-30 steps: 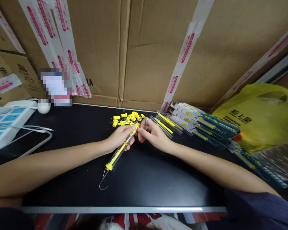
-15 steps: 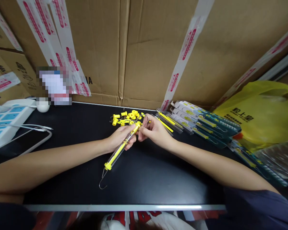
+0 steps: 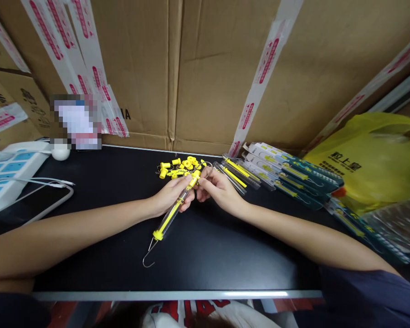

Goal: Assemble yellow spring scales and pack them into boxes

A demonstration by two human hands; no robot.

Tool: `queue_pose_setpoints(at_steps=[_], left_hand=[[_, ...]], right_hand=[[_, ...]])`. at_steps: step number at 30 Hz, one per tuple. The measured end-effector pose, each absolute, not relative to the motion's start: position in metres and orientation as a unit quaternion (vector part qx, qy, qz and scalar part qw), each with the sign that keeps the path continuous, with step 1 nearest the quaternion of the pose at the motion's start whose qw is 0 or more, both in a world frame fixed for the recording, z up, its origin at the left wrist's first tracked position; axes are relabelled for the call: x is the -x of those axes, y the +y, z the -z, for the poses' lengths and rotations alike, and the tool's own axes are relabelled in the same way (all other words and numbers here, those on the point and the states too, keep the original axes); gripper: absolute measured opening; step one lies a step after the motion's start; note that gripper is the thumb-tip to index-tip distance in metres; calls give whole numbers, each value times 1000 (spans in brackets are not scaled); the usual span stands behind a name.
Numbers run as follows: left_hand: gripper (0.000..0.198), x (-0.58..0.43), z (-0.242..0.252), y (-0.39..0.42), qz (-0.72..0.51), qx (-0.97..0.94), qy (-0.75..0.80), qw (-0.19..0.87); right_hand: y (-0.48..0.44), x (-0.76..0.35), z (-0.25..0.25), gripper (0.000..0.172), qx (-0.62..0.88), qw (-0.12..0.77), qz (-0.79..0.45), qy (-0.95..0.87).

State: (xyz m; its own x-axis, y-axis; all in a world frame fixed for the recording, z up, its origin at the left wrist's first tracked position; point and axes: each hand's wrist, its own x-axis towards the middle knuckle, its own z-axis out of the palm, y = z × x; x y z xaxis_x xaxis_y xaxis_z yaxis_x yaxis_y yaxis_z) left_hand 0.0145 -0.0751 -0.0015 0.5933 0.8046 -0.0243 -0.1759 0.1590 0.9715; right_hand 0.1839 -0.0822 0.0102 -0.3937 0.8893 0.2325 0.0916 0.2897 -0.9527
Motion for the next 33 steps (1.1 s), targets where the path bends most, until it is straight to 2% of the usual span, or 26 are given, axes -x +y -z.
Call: queue_pose_setpoints(at_steps=[4, 11, 17, 23, 33], left_hand=[[38, -14, 0, -76, -343, -544, 280, 713], [34, -14, -3, -75, -343, -529, 268, 729], [38, -13, -3, -76, -342, -535, 272, 723], [34, -15, 0, -76, -355, -536, 287, 710], [33, -11, 1, -72, -313, -518, 257, 754]], right_hand=[[-82, -185, -9, 37, 363, 413, -439, -711], [-80, -186, -8, 39, 361, 418, -419, -721], [-79, -187, -9, 41, 361, 415, -405, -730], [-74, -187, -11, 40, 350, 407, -429, -727], [-70, -188, -11, 43, 330, 401, -441, -732]])
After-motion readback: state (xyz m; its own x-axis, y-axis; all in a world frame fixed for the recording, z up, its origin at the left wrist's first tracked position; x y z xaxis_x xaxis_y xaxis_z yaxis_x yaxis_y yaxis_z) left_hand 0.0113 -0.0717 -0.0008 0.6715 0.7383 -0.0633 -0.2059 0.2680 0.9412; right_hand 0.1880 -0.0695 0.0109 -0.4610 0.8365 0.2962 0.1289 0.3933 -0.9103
